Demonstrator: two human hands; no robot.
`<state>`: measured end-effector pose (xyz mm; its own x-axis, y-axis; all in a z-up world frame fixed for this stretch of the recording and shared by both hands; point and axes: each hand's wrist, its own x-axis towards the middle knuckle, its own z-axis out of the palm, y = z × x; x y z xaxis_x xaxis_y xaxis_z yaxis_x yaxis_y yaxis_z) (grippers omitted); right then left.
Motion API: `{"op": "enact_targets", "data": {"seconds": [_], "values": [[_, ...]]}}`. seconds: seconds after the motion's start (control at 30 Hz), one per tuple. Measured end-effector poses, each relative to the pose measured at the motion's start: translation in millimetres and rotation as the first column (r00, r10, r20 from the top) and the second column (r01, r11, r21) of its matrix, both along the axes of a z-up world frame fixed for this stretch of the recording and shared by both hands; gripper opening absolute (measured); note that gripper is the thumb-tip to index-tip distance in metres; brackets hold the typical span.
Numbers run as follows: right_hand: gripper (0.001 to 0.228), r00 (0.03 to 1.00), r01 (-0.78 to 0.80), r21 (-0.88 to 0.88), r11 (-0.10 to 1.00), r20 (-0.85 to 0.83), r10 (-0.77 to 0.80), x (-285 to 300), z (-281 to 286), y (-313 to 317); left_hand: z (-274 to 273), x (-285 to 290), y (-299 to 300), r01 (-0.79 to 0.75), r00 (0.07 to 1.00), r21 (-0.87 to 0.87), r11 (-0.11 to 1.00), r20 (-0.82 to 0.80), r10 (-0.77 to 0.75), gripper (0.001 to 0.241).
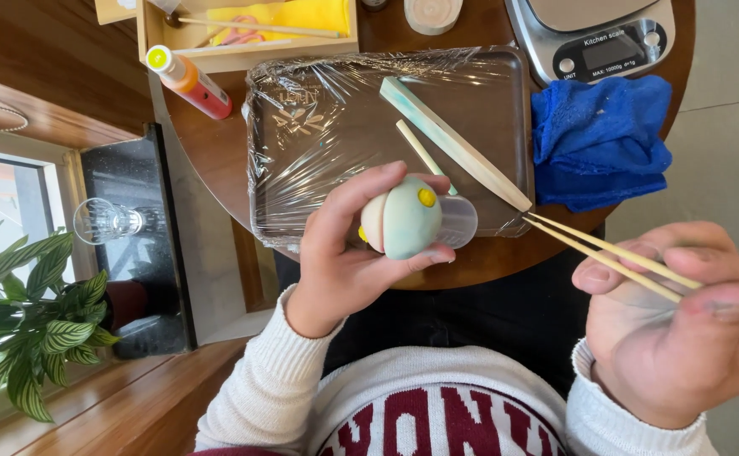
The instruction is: The person is adding and refining small decorative details on a round pastry using chopsticks and small sticks.
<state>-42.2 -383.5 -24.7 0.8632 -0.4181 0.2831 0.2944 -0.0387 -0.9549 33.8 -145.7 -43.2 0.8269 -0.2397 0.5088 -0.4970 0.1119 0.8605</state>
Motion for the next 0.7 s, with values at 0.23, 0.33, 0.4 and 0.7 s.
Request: {"op": "enact_targets", "data": {"seconds": [0.23, 0.33, 0.4, 0.7], "values": [[0.009, 0.978, -0.034, -0.138, 0.99, 0.199, 0.061, 5.3, -11.7, 13.8, -7.7, 1.9, 1.2, -0.084, 0.989, 0.04, 0.996, 0.126, 0.079, 0.07], [0.021, 0.988, -0.046, -0.088, 0.995, 0.142, 0.058, 11.3, -14.2, 14.2, -3.1, 6.2, 17.2, -0.147, 0.973, 0.222, 0.964, 0.207, 0.101, 0.054], [0.022, 0.99, -0.056, -0.04, 0.998, 0.128, 0.061, 16.1, -15.9, 15.3, 2.1, 9.2, 29.2, -0.184, 0.961, 0.348, 0.919, 0.262, 0.093, 0.04], [0.022, 0.998, 0.056, -0.038, 0.998, 0.024, -0.055, 27.8, -27.7, 16.4, 1.3, 17.2, 40.9, -0.261, 0.965, 0.654, 0.71, 0.156, 0.21, 0.063]]}}
